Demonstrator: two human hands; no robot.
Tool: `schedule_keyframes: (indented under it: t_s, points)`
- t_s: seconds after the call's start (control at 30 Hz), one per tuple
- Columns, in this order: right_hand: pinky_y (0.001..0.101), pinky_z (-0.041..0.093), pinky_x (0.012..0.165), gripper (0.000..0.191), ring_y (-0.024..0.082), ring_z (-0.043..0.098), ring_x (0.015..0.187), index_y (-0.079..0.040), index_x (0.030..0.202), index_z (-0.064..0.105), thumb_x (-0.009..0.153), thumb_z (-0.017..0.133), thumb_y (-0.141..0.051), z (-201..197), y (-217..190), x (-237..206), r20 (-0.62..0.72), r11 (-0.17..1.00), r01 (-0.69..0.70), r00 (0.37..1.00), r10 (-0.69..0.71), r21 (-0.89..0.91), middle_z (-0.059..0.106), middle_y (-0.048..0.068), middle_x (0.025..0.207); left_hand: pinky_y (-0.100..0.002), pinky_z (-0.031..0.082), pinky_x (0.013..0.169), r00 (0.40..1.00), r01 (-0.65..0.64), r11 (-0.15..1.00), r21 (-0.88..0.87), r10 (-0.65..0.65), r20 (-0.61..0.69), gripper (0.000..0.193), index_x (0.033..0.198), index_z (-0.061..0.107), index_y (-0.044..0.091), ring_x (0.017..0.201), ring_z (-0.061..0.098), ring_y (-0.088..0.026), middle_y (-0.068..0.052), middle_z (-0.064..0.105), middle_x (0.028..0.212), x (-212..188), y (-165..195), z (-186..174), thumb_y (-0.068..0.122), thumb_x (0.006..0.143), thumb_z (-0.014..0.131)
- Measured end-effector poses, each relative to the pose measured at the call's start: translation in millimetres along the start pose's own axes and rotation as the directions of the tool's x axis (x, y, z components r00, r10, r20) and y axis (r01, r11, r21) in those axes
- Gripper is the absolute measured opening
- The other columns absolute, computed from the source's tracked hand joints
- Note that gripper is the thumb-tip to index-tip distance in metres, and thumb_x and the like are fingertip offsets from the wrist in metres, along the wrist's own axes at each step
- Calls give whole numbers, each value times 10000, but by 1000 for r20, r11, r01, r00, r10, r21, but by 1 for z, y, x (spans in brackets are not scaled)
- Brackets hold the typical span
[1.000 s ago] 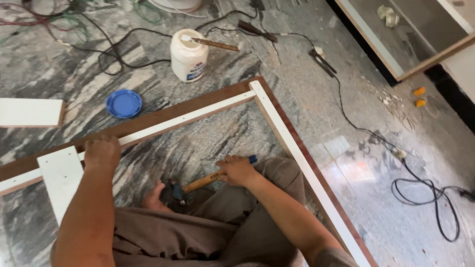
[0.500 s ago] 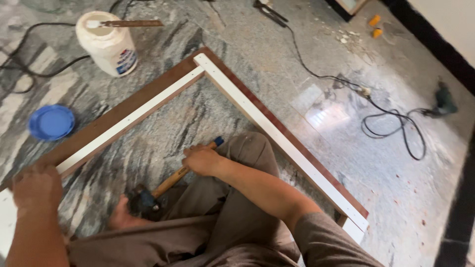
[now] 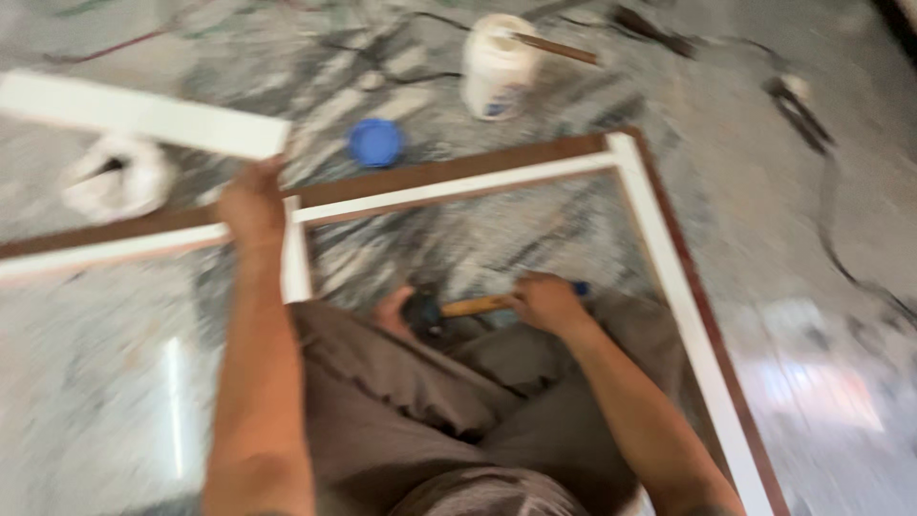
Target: The person applies adhesive from a bottle to wooden strips using a brush, positions them to form a frame on the floor, and uses a hammer to secure the joints with nails.
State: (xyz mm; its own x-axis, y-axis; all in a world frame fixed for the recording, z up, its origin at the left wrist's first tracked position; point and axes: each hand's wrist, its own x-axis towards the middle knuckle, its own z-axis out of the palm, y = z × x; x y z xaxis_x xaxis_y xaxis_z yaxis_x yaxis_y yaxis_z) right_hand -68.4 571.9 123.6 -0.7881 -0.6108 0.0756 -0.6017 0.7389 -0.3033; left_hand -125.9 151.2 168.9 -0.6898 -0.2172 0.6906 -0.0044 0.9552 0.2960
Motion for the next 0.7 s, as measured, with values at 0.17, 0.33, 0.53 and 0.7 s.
schedule_keyframes:
  t_s: [0.17,0.33,0.53,0.7]
  points:
    - [470,540,700,292,340,662,777,-84,814,688,883,716,-367,7,-13,5,84,983,-183,980,180,25,681,108,864,-555,515,770,971,241,937,-254,-234,56,94,968,705,53,918,675,-442,-186,699,974,-19,6,-19,91,977,619]
    - [474,536,705,161,352,670,829,-132,937,763,890,650,-236,8,-26,3,-14,995,-52,998,53,82,702,106,928,-496,535,683,984,179,918,-353,-165,69,17,850,697,89,810,680,-381,-142,663,951,-27,25,-40,74,856,692]
    - [464,560,756,342,345,701,840,-84,849,749,905,723,-421,11,-32,2,84,966,-232,967,242,-116,718,108,896,-509,531,669,937,326,904,-276,-270,221,271,762,654,29,761,678,-379,-142,648,879,-26,11,-40,256,861,766]
    - [469,563,773,287,361,708,885,-116,946,780,978,654,-372,13,-34,2,-3,987,-161,987,161,0,741,123,964,-547,526,720,936,349,913,-211,-328,125,266,867,665,45,812,669,-425,-177,682,956,-39,-8,-37,267,1005,614]
